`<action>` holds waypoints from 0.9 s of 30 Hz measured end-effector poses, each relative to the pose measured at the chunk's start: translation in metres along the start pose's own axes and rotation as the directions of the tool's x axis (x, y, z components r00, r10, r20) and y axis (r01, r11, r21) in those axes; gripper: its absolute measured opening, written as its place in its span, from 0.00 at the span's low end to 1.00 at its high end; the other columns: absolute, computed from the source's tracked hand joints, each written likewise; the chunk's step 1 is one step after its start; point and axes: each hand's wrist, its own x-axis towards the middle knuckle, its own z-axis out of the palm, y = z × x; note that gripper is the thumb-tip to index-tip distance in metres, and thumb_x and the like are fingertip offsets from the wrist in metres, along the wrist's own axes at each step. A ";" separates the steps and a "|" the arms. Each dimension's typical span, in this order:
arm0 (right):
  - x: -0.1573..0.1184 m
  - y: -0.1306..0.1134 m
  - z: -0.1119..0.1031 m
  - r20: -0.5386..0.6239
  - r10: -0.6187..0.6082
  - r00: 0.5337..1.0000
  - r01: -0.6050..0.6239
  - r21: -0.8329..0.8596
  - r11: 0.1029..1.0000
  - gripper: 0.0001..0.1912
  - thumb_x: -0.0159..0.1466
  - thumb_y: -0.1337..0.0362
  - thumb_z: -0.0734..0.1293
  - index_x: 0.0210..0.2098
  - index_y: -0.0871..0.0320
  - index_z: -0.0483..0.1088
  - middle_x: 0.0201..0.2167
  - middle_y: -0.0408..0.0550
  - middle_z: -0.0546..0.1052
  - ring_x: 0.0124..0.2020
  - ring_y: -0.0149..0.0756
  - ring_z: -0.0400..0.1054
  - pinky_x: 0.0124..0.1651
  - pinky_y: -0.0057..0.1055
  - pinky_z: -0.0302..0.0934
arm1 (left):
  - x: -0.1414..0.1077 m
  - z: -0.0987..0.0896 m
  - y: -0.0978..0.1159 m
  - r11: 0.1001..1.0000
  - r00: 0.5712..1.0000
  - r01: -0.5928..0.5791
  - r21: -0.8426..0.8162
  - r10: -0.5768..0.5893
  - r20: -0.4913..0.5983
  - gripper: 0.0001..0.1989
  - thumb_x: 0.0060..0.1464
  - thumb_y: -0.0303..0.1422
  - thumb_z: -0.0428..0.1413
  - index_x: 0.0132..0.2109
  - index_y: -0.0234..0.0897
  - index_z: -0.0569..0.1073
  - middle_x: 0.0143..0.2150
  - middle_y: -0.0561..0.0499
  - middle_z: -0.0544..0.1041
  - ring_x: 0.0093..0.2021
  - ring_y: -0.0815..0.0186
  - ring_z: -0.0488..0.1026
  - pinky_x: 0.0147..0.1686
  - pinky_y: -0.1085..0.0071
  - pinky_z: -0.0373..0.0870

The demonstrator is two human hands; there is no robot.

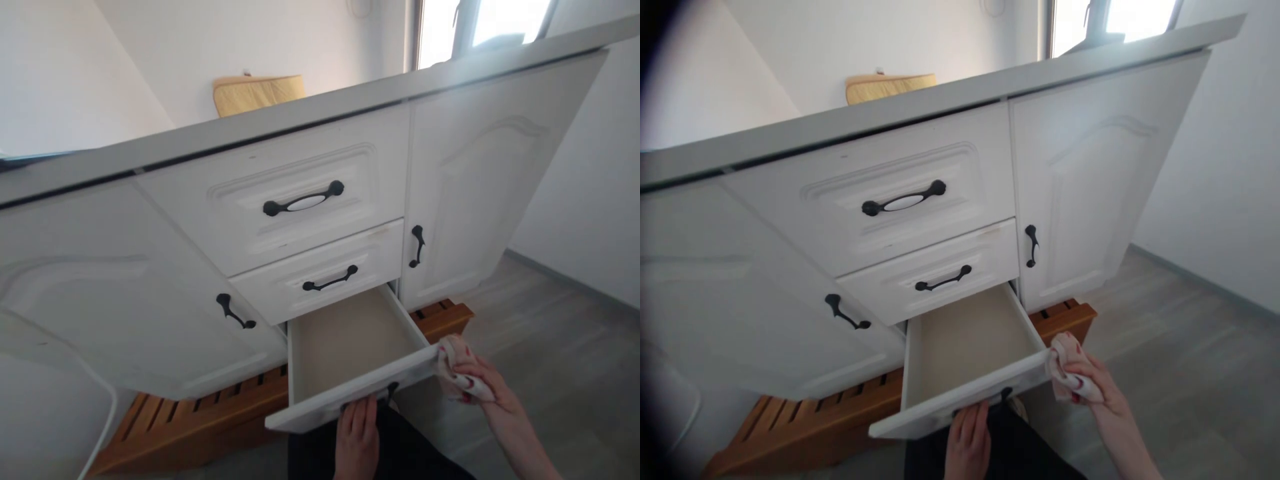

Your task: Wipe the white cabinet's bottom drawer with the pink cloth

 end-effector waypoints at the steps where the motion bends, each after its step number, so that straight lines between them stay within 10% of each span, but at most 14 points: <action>1: -0.003 0.003 0.011 0.019 0.018 1.000 -0.019 0.017 1.000 0.15 0.44 0.51 0.69 0.28 0.49 0.80 0.46 0.52 0.82 0.51 0.55 0.74 0.49 0.43 0.72 | 0.008 -0.001 -0.003 1.000 0.999 -0.007 0.016 0.006 0.052 0.24 0.58 0.25 0.53 0.60 0.42 0.74 0.50 0.55 0.82 0.51 0.64 0.74 0.53 0.65 0.71; 9: 0.029 0.028 0.027 0.102 0.313 0.944 -0.329 0.264 0.906 0.28 0.44 0.56 0.70 0.46 0.54 0.75 0.35 0.47 0.81 0.33 0.45 0.74 0.31 0.35 0.68 | 0.067 0.005 -0.035 0.996 0.933 0.035 0.081 -0.062 0.355 0.37 0.57 0.25 0.56 0.72 0.46 0.58 0.63 0.56 0.75 0.62 0.62 0.70 0.59 0.63 0.72; 21: 0.020 0.015 0.047 0.017 0.098 0.995 -0.099 0.240 0.966 0.32 0.51 0.46 0.73 0.53 0.52 0.74 0.47 0.50 0.82 0.50 0.52 0.76 0.53 0.45 0.73 | 0.142 0.041 -0.086 0.992 0.858 0.084 0.091 -0.119 0.500 0.38 0.57 0.20 0.49 0.73 0.46 0.56 0.68 0.51 0.70 0.67 0.58 0.66 0.60 0.63 0.73; 27: 0.052 -0.026 0.094 -0.043 -0.153 0.987 0.159 0.207 0.965 0.38 0.60 0.50 0.67 0.68 0.56 0.62 0.64 0.58 0.70 0.64 0.51 0.66 0.69 0.51 0.56 | 0.138 0.027 -0.076 0.992 0.870 0.097 0.075 -0.121 0.477 0.39 0.56 0.19 0.49 0.73 0.42 0.56 0.71 0.49 0.66 0.70 0.61 0.63 0.66 0.65 0.68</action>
